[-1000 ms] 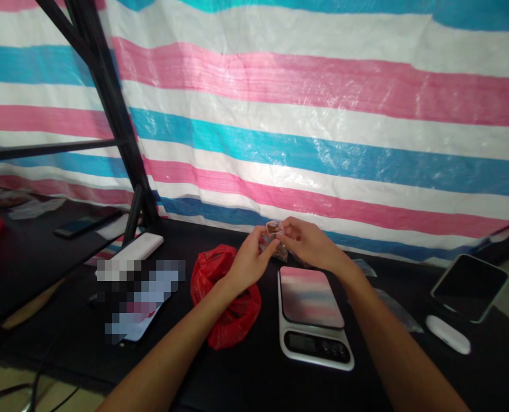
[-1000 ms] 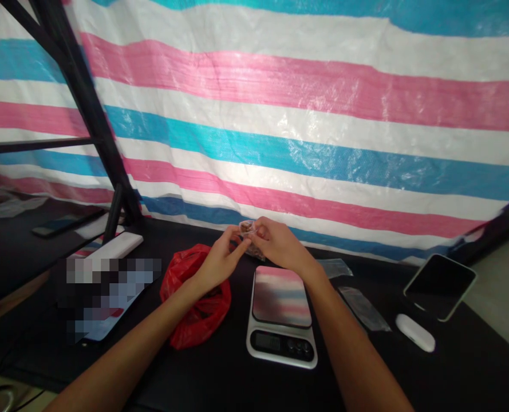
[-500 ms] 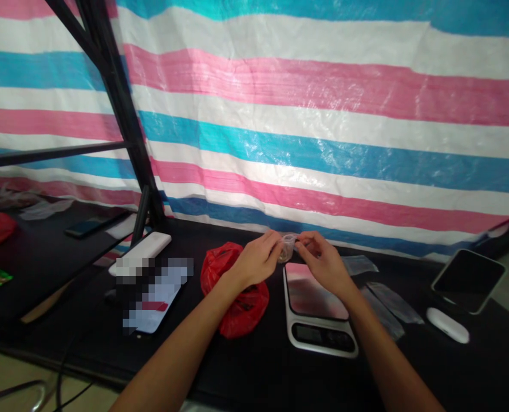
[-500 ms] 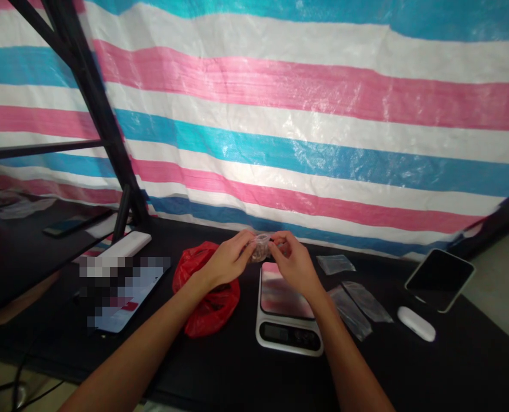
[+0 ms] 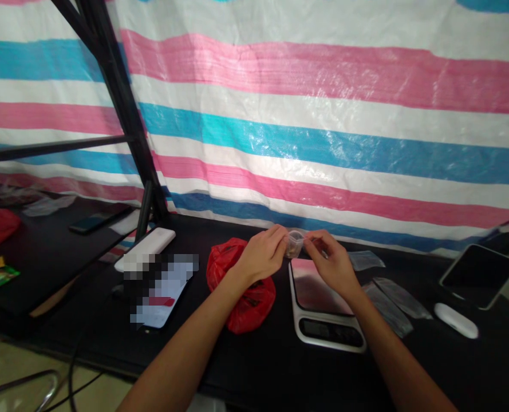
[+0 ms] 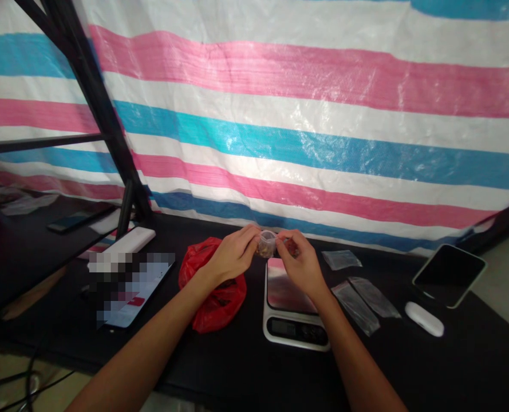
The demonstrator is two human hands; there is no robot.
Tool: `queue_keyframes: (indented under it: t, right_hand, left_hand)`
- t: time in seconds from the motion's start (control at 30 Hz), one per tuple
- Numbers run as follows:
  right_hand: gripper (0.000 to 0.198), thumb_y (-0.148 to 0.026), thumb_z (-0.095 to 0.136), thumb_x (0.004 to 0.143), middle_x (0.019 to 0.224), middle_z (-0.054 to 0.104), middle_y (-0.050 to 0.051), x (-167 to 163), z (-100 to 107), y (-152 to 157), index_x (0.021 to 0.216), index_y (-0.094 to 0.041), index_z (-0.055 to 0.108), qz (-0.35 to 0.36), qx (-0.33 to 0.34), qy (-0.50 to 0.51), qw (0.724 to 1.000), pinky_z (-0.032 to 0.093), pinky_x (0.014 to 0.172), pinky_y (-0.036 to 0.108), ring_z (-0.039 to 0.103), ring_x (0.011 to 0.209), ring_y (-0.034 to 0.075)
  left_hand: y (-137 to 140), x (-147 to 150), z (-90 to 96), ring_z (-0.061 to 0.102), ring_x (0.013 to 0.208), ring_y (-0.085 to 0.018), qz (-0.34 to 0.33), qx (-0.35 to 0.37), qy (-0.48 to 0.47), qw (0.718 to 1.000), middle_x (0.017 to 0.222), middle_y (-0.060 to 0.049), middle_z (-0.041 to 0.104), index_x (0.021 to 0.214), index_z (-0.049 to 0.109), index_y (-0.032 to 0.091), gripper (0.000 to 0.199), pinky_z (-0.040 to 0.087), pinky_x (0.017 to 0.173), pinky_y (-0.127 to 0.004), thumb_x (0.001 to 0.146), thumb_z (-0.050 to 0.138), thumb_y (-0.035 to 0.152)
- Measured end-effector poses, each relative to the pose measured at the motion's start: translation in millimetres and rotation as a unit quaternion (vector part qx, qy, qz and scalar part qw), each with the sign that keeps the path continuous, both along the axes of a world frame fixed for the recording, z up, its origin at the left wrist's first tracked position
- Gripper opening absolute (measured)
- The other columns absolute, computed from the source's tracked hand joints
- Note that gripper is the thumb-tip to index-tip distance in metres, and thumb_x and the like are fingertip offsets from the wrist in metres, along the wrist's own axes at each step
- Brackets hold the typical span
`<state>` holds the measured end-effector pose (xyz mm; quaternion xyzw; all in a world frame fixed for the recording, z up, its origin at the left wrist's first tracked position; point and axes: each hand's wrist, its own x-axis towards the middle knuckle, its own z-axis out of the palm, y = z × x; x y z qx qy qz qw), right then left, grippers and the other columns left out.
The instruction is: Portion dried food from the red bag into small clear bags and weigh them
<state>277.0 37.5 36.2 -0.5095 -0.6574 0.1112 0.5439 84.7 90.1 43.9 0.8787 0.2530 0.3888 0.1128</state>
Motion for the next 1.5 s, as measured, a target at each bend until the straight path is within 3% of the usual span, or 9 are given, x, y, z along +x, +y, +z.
queue_keyframes:
  t: [0.23,0.57,0.93,1.37,1.5]
  right_hand:
    - [0.01,-0.028,0.06,0.089,0.072,0.053,-0.003,-2.1,4.1,-2.5,0.081,-0.022,0.061,-0.02,0.021,-0.013,0.999,0.036,0.059,0.028,0.045,0.062,0.013]
    - [0.016,-0.032,0.059,0.093,0.078,0.058,0.0,-7.4,2.5,-2.3,0.082,-0.022,0.064,-0.008,0.006,-0.041,0.999,0.038,0.063,0.029,0.048,0.065,0.014]
    - [0.029,-0.049,0.06,0.091,0.08,0.065,0.002,-7.5,-3.7,1.0,0.087,-0.021,0.067,0.0,-0.05,0.047,0.998,0.045,0.065,0.03,0.056,0.068,0.017]
    - [0.034,-0.055,0.065,0.086,0.077,0.067,0.002,-4.5,-5.3,3.0,0.09,-0.021,0.069,-0.011,-0.067,0.092,0.993,0.046,0.063,0.03,0.058,0.069,0.018]
    - [0.03,-0.052,0.066,0.086,0.071,0.061,0.0,-5.9,-4.2,2.0,0.086,-0.022,0.065,-0.007,-0.061,0.088,0.994,0.042,0.059,0.029,0.052,0.062,0.016]
  left_hand:
    - [5.1,-5.4,1.9,0.061,0.094,-0.019,-0.015,0.012,-0.004,1.0,0.101,-0.006,0.065,0.093,0.057,0.021,0.025,0.048,0.088,-0.031,0.103,0.034,0.021]
    - [1.6,-0.2,-0.4,0.061,0.089,-0.018,-0.027,-0.037,-0.01,0.999,0.097,-0.004,0.063,0.095,0.057,0.021,0.023,0.046,0.082,-0.03,0.103,0.036,0.024]
    - [5.1,2.9,-5.7,0.061,0.081,-0.018,-0.012,-0.111,-0.056,0.992,0.086,-0.002,0.064,0.091,0.057,0.021,0.024,0.043,0.075,-0.03,0.103,0.04,0.033]
    - [8.6,3.7,-8.6,0.06,0.081,-0.018,-0.021,-0.127,-0.078,0.989,0.088,-0.002,0.065,0.094,0.058,0.021,0.023,0.044,0.076,-0.029,0.102,0.039,0.032]
    - [7.4,2.6,-7.4,0.061,0.081,-0.018,-0.022,-0.126,-0.066,0.99,0.088,-0.002,0.065,0.093,0.059,0.021,0.023,0.045,0.075,-0.03,0.102,0.039,0.03]
